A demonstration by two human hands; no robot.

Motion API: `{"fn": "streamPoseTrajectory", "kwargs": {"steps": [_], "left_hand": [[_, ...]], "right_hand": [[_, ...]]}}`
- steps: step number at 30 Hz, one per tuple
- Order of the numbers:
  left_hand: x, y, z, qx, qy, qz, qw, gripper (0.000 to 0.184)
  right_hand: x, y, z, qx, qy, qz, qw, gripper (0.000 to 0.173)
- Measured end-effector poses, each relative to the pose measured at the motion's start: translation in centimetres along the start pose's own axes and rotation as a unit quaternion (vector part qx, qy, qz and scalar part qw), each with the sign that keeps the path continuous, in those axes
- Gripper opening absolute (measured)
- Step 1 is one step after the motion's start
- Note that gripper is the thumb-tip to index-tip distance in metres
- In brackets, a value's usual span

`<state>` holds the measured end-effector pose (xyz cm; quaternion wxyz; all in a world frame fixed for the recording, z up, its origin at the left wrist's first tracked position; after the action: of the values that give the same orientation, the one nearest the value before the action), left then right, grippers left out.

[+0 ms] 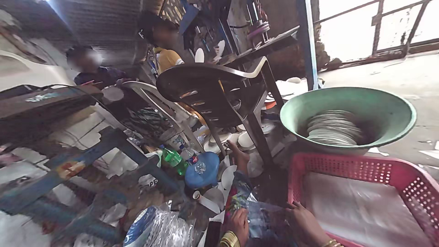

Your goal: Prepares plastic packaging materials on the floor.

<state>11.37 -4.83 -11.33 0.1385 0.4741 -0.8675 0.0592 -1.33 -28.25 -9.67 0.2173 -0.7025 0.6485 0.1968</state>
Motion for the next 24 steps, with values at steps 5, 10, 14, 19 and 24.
{"fn": "streamPoseTrajectory", "kwargs": {"steps": [5, 10, 14, 19, 24], "left_hand": [[0.23, 0.15, -0.21, 0.000, 0.001, 0.001, 1.000, 0.033], [0.19, 0.05, -0.28, -0.005, -0.001, -0.004, 1.000, 0.034], [0.28, 0.04, -0.38, -0.018, -0.002, -0.007, 1.000, 0.035], [0.48, 0.20, -0.49, -0.021, 0.005, -0.015, 1.000, 0.035], [0.70, 0.18, -0.71, -0.032, 0.000, -0.018, 0.999, 0.035]], "right_hand": [[0.53, -0.15, 0.51, -0.024, 0.014, 0.013, 1.000, 0.027], [0.61, -0.23, 0.52, -0.025, 0.012, 0.013, 1.000, 0.028], [-0.14, -0.01, -0.14, -0.017, 0.008, 0.011, 1.000, 0.025], [-0.13, 0.00, -0.12, -0.022, 0.009, 0.009, 1.000, 0.025], [0.41, -0.23, 0.28, -0.039, 0.010, 0.018, 0.999, 0.027]]}}
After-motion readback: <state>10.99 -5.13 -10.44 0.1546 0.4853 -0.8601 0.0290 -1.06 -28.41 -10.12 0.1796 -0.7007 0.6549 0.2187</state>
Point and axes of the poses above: each hand's wrist, its own y-axis away from the middle knuckle, its own z-axis out of the palm, x = y × z, the point moved 2 cm from there along -y, towards the middle knuckle, and after that the axes turned 12 degrees about -z, right-handed, at the moved point
